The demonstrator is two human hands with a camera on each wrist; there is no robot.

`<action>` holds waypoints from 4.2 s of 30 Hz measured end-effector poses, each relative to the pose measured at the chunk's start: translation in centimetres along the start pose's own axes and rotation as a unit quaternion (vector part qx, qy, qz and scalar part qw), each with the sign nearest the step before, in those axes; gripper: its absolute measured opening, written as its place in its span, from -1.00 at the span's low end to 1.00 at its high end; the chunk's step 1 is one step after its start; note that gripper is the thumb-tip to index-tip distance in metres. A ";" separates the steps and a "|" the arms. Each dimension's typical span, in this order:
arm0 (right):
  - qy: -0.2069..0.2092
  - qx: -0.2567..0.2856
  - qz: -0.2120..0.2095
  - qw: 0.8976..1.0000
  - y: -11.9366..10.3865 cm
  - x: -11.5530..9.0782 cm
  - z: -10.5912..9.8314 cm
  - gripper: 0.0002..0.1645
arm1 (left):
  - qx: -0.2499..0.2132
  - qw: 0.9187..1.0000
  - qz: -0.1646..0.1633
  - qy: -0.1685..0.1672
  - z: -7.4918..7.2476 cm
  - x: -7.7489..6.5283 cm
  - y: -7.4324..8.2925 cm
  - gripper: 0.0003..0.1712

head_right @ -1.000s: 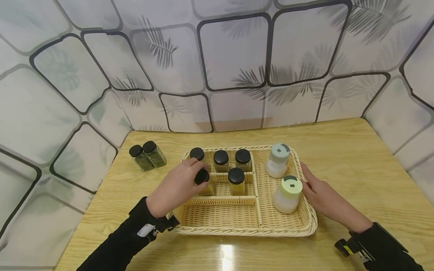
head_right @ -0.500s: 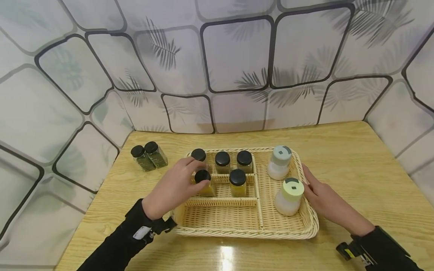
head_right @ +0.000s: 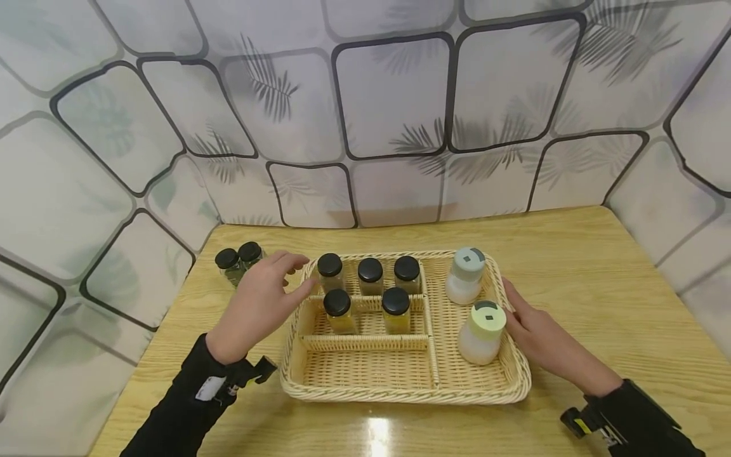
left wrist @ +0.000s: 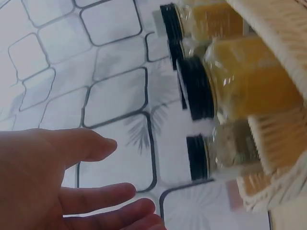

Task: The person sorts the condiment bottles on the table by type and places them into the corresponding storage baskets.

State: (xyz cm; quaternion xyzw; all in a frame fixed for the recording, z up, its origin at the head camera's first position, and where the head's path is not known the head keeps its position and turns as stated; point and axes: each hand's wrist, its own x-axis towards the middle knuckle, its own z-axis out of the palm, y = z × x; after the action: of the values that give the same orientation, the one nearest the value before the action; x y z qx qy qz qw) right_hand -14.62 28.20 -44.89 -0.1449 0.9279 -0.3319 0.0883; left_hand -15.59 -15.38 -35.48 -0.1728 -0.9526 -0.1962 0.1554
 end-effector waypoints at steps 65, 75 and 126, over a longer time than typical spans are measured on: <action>-0.002 -0.016 0.007 1.000 0.3 0.4 -0.1 -0.21 | 0.025 0.982 -0.156 -0.105 -0.3 3.9 -13.0 -0.51; -0.001 -0.008 0.006 1.000 0.3 0.2 0.1 -0.21 | 0.020 0.984 -0.150 -0.095 -0.1 3.8 -13.0 -0.54; 0.001 -0.019 0.010 1.000 0.6 0.0 0.3 -0.22 | 0.013 0.999 -0.029 0.043 -5.1 1.5 -2.8 -0.61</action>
State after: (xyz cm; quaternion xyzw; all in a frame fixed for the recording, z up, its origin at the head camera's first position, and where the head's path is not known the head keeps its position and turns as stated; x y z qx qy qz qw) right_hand -14.62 28.48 -45.52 -0.1370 0.9356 -0.3135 0.0875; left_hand -16.89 -19.55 -31.36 -0.1345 -0.9521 -0.1952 0.1931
